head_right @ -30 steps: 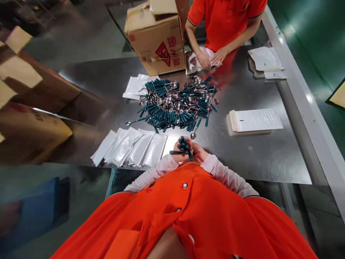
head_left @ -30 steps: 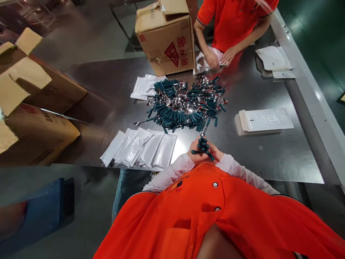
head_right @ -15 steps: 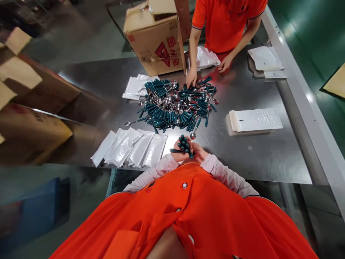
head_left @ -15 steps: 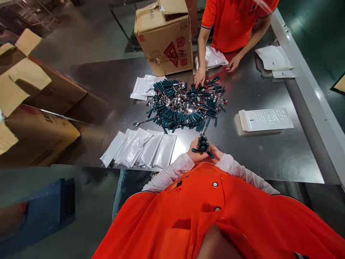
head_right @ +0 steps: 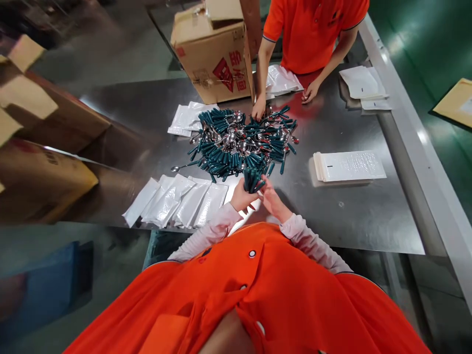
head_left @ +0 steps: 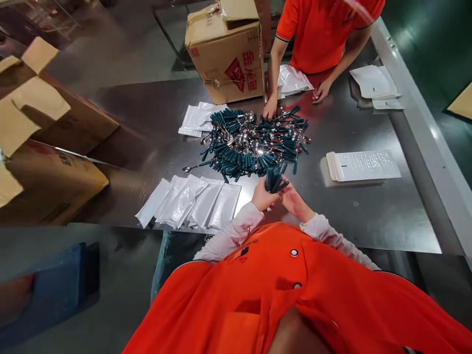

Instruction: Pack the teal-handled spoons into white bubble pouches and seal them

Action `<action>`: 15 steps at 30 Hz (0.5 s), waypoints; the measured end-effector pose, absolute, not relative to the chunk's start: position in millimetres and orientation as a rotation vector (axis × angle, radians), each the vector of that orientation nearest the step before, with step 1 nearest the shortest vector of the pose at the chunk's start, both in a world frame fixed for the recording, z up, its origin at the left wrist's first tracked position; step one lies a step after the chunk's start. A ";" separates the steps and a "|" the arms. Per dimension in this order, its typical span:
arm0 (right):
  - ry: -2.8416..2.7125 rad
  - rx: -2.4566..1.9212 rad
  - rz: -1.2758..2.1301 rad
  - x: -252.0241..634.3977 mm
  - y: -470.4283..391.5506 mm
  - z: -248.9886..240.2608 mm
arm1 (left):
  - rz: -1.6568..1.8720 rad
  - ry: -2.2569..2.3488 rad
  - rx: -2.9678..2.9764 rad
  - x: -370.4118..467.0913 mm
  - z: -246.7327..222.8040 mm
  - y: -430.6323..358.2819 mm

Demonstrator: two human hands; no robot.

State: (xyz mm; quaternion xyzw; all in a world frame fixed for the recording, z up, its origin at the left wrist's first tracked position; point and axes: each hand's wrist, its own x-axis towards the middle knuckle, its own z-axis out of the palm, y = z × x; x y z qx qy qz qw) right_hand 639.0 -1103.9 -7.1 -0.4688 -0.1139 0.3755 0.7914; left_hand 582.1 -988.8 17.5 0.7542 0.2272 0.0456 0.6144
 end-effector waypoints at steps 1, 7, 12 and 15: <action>-0.270 -1.041 0.663 640.7 -1103.4 -3.9 | 0.041 0.519 1.791 583.8 17.7 -987.8; -0.171 -0.977 0.384 648.9 -1090.6 15.7 | -0.167 0.328 1.979 588.3 24.8 -989.2; -0.158 -0.942 0.436 657.9 -1090.7 5.7 | -0.379 0.228 1.628 593.8 23.7 -979.4; -0.323 -1.037 0.468 665.0 -1099.5 2.5 | -0.480 0.241 1.406 596.5 17.8 -977.2</action>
